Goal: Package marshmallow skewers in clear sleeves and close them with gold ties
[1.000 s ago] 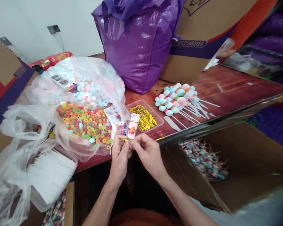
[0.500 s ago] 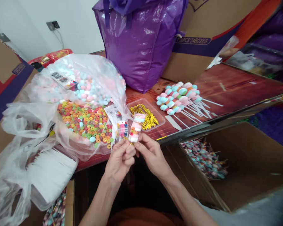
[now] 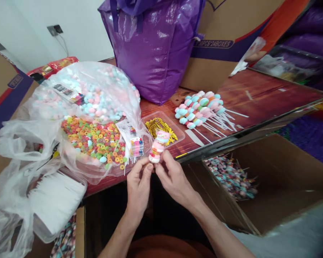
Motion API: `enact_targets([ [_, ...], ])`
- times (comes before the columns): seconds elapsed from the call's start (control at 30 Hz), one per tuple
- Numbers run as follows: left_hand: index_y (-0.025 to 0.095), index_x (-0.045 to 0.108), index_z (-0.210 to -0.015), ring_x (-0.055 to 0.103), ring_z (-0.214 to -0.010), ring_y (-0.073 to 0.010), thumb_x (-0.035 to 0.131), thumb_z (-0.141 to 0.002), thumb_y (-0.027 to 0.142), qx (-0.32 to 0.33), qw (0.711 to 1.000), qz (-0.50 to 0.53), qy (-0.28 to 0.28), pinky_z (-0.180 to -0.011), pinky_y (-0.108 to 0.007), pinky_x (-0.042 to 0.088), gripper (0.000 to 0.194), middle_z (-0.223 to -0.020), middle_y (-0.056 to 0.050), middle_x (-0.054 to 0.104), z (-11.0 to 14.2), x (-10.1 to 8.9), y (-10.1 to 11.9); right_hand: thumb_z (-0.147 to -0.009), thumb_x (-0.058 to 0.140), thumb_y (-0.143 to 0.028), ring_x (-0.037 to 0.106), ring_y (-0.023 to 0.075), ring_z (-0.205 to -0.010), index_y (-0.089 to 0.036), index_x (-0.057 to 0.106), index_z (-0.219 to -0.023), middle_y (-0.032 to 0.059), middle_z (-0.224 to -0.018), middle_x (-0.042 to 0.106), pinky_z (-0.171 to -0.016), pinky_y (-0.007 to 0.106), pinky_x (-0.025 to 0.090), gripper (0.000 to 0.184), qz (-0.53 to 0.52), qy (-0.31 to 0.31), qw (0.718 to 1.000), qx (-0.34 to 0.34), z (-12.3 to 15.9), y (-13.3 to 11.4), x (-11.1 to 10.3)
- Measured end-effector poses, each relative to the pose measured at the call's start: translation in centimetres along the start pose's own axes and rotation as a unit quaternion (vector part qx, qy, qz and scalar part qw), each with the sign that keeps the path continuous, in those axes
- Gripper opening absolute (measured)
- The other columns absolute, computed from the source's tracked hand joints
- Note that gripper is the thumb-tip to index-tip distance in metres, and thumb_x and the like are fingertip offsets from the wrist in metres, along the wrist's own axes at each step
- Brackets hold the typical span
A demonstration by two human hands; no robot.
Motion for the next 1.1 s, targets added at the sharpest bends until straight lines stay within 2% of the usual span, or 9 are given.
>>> enact_targets([
  [0.1, 0.018, 0.075, -0.097, 0.048, -0.061, -0.0086, 0.078, -0.080, 0.039, 0.005, 1.000, 0.011, -0.005, -0.056, -0.019, 0.041, 0.027, -0.071, 0.000, 0.058, -0.2, -0.2, 0.3, -0.099, 0.048, -0.025, 0.047, 0.0106, -0.057, -0.022, 0.049, -0.087, -0.0051, -0.070, 0.049, -0.056, 0.024, 0.040, 0.012, -0.058, -0.030, 0.997, 0.046, 0.3, 0.4, 0.2],
  [0.17, 0.015, 0.073, -0.087, 0.033, -0.050, -0.0037, 0.082, -0.075, 0.039, -0.051, 0.995, 0.082, -0.015, -0.046, -0.016, 0.030, 0.028, -0.062, 0.004, 0.049, -0.6, 0.0, -0.1, -0.102, 0.046, -0.025, 0.046, 0.0097, -0.053, -0.022, 0.052, -0.087, -0.0059, -0.066, 0.049, -0.054, 0.023, 0.041, 0.016, -0.058, -0.032, 0.997, 0.036, 0.5, 0.3, 0.0],
  [0.27, 0.012, 0.066, -0.076, 0.021, -0.047, -0.0001, 0.089, -0.067, 0.035, -0.137, 0.975, 0.171, -0.021, -0.042, -0.013, 0.020, 0.034, -0.060, 0.006, 0.045, -0.9, 0.4, -0.8, -0.102, 0.044, -0.014, 0.060, 0.0119, -0.066, -0.021, 0.061, -0.101, 0.0001, -0.077, 0.061, -0.062, 0.024, 0.049, 0.019, 0.021, 0.025, 0.996, -0.088, 0.9, -1.2, -1.0],
  [0.4, 0.011, 0.063, -0.076, 0.020, -0.047, 0.0013, 0.091, -0.065, 0.033, -0.175, 0.962, 0.206, -0.024, -0.041, -0.012, 0.018, 0.037, -0.062, 0.006, 0.048, -0.6, 0.9, -1.0, -0.094, 0.053, -0.003, 0.068, 0.0187, -0.091, -0.018, 0.067, -0.115, 0.0108, -0.101, 0.071, -0.078, 0.030, 0.055, 0.030, 0.182, 0.082, 0.939, -0.280, 2.2, -3.4, -1.2],
  [0.53, 0.012, 0.062, -0.076, 0.020, -0.046, 0.0016, 0.091, -0.064, 0.030, -0.191, 0.954, 0.228, -0.028, -0.041, -0.011, 0.018, 0.037, -0.061, 0.007, 0.048, 0.3, 1.6, -1.0, -0.088, 0.062, -0.003, 0.068, 0.0204, -0.082, -0.017, 0.070, -0.110, 0.0112, -0.094, 0.074, -0.072, 0.032, 0.054, 0.027, 0.230, 0.105, 0.909, -0.332, 2.5, -4.1, -1.2],
  [0.63, 0.013, 0.064, -0.078, 0.027, -0.046, 0.0006, 0.088, -0.070, 0.030, -0.179, 0.954, 0.236, -0.043, -0.043, -0.012, 0.023, 0.031, -0.063, 0.006, 0.051, 0.8, 2.2, -0.8, -0.090, 0.058, -0.006, 0.066, 0.0201, -0.079, -0.020, 0.069, -0.102, 0.0094, -0.089, 0.073, -0.071, 0.033, 0.053, 0.022, 0.216, 0.128, 0.916, -0.312, 2.4, -4.3, -1.3],
  [0.77, 0.016, 0.069, -0.080, 0.046, -0.058, -0.0057, 0.086, -0.072, 0.034, -0.167, 0.958, 0.223, -0.069, -0.057, -0.017, 0.041, 0.026, -0.068, 0.003, 0.056, 0.6, 2.5, -0.8, -0.094, 0.050, -0.009, 0.059, 0.0187, -0.072, -0.021, 0.063, -0.089, 0.0059, -0.079, 0.065, -0.068, 0.033, 0.049, 0.018, 0.149, 0.156, 0.956, -0.200, 2.1, -3.6, -1.2],
  [0.93, 0.021, 0.076, -0.089, 0.058, -0.086, -0.0158, 0.077, -0.078, 0.052, -0.070, 0.974, 0.193, -0.098, -0.079, -0.028, 0.049, 0.033, -0.099, -0.004, 0.064, 0.3, 1.5, 1.9, -0.097, 0.051, -0.015, 0.057, 0.0145, -0.069, -0.021, 0.057, -0.083, 0.0006, -0.076, 0.059, -0.063, 0.026, 0.046, 0.016, -0.031, 0.100, 0.993, -0.051, 1.8, -3.3, -1.2],
  [1.1, 0.019, 0.071, -0.069, 0.057, -0.095, -0.0199, 0.058, -0.093, 0.054, 0.007, 0.997, 0.015, -0.073, -0.092, -0.031, 0.045, 0.044, -0.094, -0.007, 0.063, 1.8, -0.2, 3.3, -0.094, 0.055, -0.012, 0.057, 0.0140, -0.067, -0.021, 0.061, -0.081, -0.0001, -0.074, 0.060, -0.062, 0.026, 0.046, 0.017, -0.033, 0.099, 0.992, -0.073, 1.7, -5.7, -2.1],
])
Point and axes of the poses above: each hand's wrist, its own z-axis away from the middle knuckle, its own x-axis out of the palm, y = z × x, the point moved 8 cm from there along -z, towards the middle knuckle
